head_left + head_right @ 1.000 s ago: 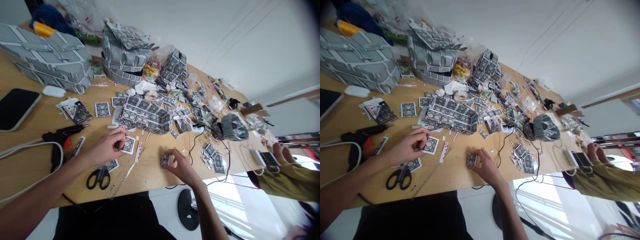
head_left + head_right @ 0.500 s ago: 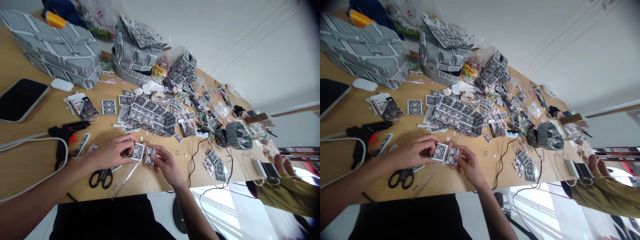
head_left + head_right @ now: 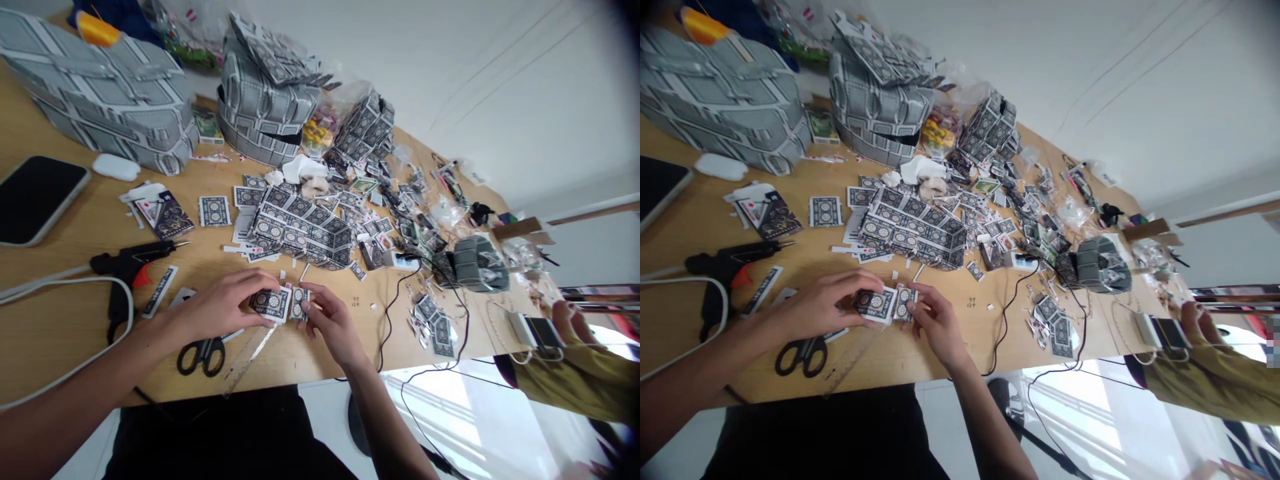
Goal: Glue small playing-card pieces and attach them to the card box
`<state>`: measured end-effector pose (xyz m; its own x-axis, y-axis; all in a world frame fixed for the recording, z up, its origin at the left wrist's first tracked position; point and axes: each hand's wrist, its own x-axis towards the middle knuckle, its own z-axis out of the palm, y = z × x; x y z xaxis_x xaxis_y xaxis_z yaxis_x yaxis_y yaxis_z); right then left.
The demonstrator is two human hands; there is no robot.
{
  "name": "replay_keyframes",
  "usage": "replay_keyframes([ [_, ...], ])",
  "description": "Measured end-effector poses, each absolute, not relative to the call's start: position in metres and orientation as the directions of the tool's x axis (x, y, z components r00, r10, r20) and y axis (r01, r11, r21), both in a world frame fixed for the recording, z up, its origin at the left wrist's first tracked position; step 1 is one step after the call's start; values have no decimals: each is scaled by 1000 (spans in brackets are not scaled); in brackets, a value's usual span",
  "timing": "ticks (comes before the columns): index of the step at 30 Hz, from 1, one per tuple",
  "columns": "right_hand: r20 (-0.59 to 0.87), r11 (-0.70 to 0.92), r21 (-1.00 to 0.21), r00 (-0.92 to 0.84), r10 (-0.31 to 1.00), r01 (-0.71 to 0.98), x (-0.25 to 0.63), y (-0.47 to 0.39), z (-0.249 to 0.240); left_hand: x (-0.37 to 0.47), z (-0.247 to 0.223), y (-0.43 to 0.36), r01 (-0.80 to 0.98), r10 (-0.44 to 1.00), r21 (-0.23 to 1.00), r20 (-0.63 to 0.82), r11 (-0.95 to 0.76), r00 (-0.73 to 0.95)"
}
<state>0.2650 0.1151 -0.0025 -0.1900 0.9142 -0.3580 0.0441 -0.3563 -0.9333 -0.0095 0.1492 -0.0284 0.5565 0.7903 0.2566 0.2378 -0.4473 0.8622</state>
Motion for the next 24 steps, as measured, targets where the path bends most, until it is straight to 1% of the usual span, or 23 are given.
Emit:
replay_keyframes([
  [3, -354, -352, -935, -196, 914, 46, 264, 116, -3, -9, -28, 149, 237, 792, 865, 252, -442, 556],
  [7, -356, -357, -933, -228, 906, 37, 262, 116, -1, -9, -26, 150, 198, 755, 842, 315, -502, 575],
  [10, -362, -363, -931, -237, 902, 41, 260, 117, 0, -9, -26, 150, 206, 747, 825, 333, -526, 576],
  [19, -415, -428, -903, -285, 864, 18, 264, 119, 1, -9, -31, 149, 235, 747, 803, 343, -548, 570],
  [24, -434, -453, -891, -310, 846, 12, 267, 119, 0, -10, -28, 148, 222, 745, 815, 330, -535, 580],
])
